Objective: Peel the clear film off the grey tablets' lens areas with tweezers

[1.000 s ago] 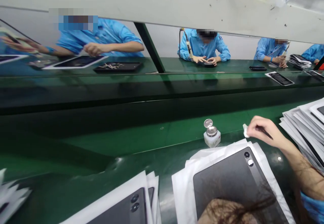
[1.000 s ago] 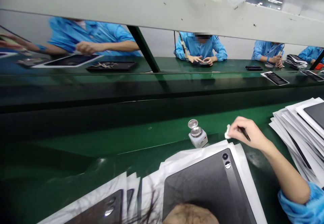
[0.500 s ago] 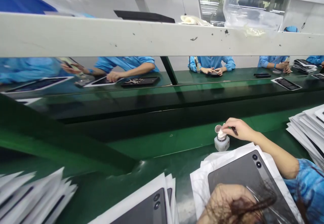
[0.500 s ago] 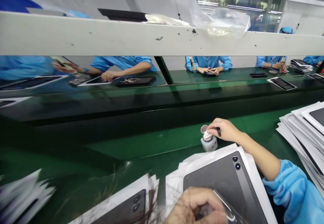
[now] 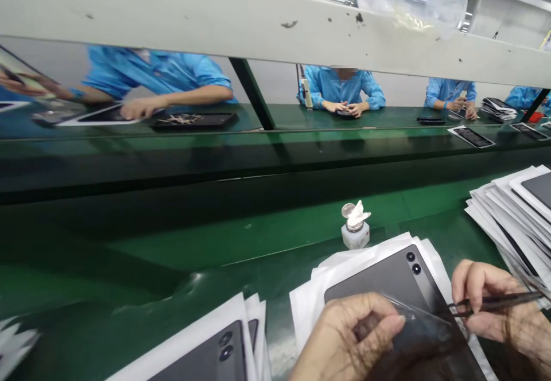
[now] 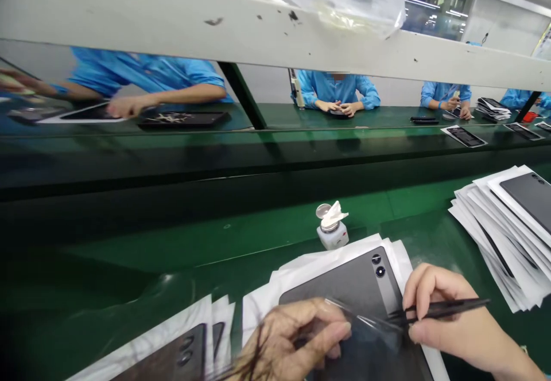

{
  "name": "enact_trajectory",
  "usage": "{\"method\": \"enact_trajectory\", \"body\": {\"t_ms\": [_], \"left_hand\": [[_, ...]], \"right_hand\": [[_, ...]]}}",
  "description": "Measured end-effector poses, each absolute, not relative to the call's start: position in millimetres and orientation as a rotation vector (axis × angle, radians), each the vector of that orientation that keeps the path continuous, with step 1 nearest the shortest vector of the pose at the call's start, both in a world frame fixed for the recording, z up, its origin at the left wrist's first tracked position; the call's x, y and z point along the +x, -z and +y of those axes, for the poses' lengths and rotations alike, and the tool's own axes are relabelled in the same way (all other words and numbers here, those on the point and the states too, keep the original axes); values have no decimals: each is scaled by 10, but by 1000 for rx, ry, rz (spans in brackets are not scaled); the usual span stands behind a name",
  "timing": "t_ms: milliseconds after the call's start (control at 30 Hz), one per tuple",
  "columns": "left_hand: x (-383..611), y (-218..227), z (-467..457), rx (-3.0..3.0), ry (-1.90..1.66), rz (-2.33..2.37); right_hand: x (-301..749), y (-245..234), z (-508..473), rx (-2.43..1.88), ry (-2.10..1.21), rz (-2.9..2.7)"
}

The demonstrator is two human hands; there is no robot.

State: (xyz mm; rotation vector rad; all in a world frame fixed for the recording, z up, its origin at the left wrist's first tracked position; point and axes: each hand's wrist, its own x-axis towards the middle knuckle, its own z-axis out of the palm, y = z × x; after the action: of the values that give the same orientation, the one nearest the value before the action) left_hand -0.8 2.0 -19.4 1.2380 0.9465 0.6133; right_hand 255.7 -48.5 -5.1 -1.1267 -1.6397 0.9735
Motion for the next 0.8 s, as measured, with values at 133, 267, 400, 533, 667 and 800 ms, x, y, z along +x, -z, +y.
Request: {"method": "enact_trajectory", "body": {"t_ms": [133, 267, 400, 533, 667, 800], "left_hand": [[-10, 64, 58, 1258, -546, 1011], [16, -28, 66, 1310, -538, 1059], [32, -77, 33, 1391, -551, 1098], [27, -84, -18, 1373, -655, 1083], [8, -27, -28, 1421, -701, 1056], [-3, 18, 9, 1497, -680, 1058]], "right_hand": [[2537, 24, -572, -1145, -1084, -1417], [2484, -84, -593, -1210, -1039, -1413], [2448, -163, -572, -1236, -1061, -1427], [2445, -159, -565, -1234, -1077, -1422], [2448, -126, -573, -1234, -1117, -1384], [2438, -98, -592, -1232, -1171, -1325]]}}
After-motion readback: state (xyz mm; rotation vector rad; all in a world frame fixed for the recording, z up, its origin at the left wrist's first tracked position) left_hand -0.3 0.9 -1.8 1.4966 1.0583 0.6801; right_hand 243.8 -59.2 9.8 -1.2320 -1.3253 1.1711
